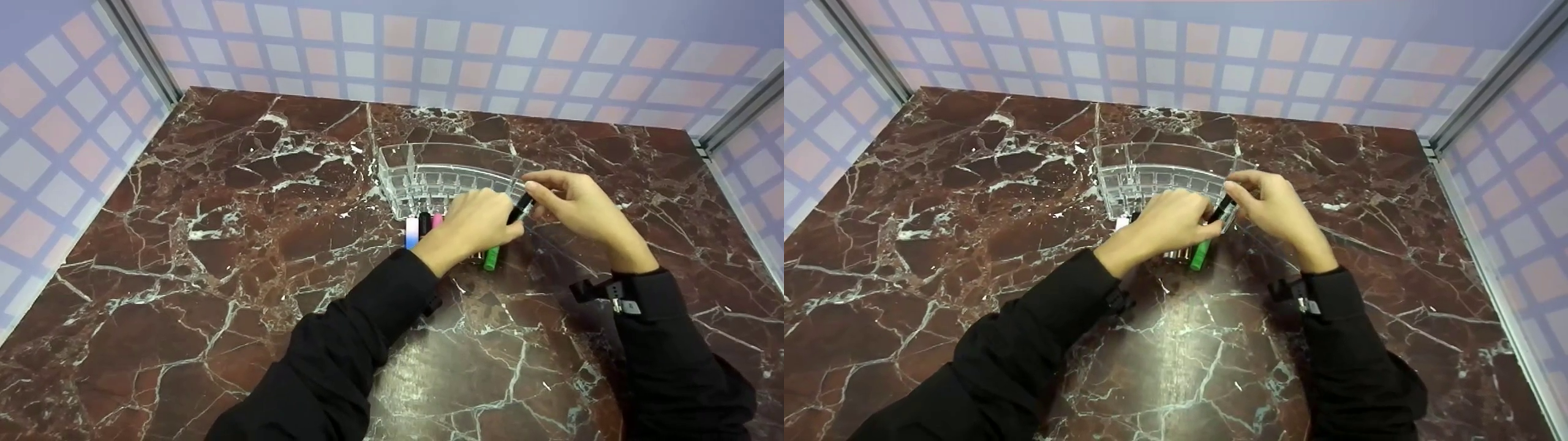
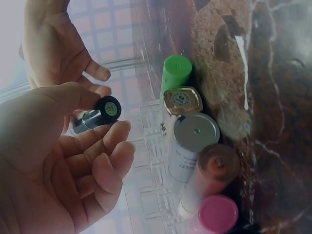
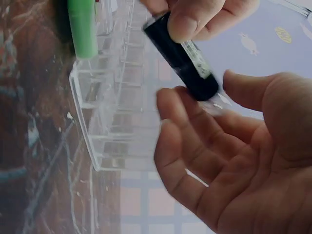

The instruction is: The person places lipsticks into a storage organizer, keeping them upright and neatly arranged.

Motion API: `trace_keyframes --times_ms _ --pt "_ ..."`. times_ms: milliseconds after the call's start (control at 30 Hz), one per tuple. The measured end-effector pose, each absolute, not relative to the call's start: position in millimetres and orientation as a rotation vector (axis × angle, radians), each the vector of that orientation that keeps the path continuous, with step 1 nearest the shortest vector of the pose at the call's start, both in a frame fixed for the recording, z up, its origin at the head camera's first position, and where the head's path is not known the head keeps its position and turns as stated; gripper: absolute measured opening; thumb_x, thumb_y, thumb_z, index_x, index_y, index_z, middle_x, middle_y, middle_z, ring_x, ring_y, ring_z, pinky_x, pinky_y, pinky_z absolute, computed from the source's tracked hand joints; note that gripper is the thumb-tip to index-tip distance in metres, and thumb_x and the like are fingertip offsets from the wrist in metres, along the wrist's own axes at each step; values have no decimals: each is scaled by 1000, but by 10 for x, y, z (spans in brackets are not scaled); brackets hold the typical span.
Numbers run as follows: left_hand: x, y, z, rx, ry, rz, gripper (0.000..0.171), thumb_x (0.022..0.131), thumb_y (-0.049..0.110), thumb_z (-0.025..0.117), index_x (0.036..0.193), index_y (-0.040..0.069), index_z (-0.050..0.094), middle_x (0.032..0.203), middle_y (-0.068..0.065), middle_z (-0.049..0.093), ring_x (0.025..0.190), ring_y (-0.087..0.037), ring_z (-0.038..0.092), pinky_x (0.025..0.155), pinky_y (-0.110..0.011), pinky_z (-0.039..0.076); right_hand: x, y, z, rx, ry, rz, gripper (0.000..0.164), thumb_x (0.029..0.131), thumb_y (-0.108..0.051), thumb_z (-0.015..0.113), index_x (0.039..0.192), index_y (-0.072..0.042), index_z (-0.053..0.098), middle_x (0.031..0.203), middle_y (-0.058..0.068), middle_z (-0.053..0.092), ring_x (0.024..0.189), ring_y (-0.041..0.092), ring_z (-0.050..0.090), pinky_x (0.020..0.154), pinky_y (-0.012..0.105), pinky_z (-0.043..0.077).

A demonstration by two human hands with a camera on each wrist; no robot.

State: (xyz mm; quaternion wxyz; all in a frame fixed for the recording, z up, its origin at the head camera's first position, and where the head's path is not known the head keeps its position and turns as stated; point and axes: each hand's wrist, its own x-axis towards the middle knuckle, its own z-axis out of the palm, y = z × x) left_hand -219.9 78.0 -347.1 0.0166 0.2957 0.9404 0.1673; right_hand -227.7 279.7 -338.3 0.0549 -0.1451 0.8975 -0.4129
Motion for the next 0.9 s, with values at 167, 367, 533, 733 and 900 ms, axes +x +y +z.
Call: trace_keyframes --times_ms 167,367,533,733,900 --pt "-2252 822 -3500 936 2938 549 41 101 34 60 67 20 44 62 6 44 54 -11 47 47 -24 37 -2300 2773 -3408 -382 2728 -1430 40 104 -21 65 134 5 62 84 3 71 65 11 66 61 23 58" --pt "-2311 852 -3521 920 2983 558 42 103 38 62 68 21 44 63 6 46 55 -11 49 48 -24 40 -2306 2747 -3442 -348 2807 -1563 39 100 -23 71 128 4 66 88 -8 75 65 4 67 61 18 56" --pt "-2362 865 -3524 916 3012 574 37 102 35 62 71 20 49 69 3 53 60 -14 55 51 -27 44 -2291 2717 -3444 -285 2830 -1661 40 95 -27 77 121 3 69 91 -11 75 71 6 71 64 19 58" --pt "-2431 876 -3558 876 3044 627 26 101 33 64 80 18 62 75 2 63 64 -16 60 55 -28 48 -2289 2708 -3455 -316 2916 -1644 36 94 -27 78 117 1 72 89 -10 73 72 6 70 61 17 55" --pt "-2469 910 -3608 872 3062 625 25 101 33 64 83 16 66 77 2 65 65 -17 62 56 -29 49 -2314 2712 -3486 -322 2956 -1612 37 94 -23 79 121 1 72 91 -14 73 76 5 70 60 16 52"
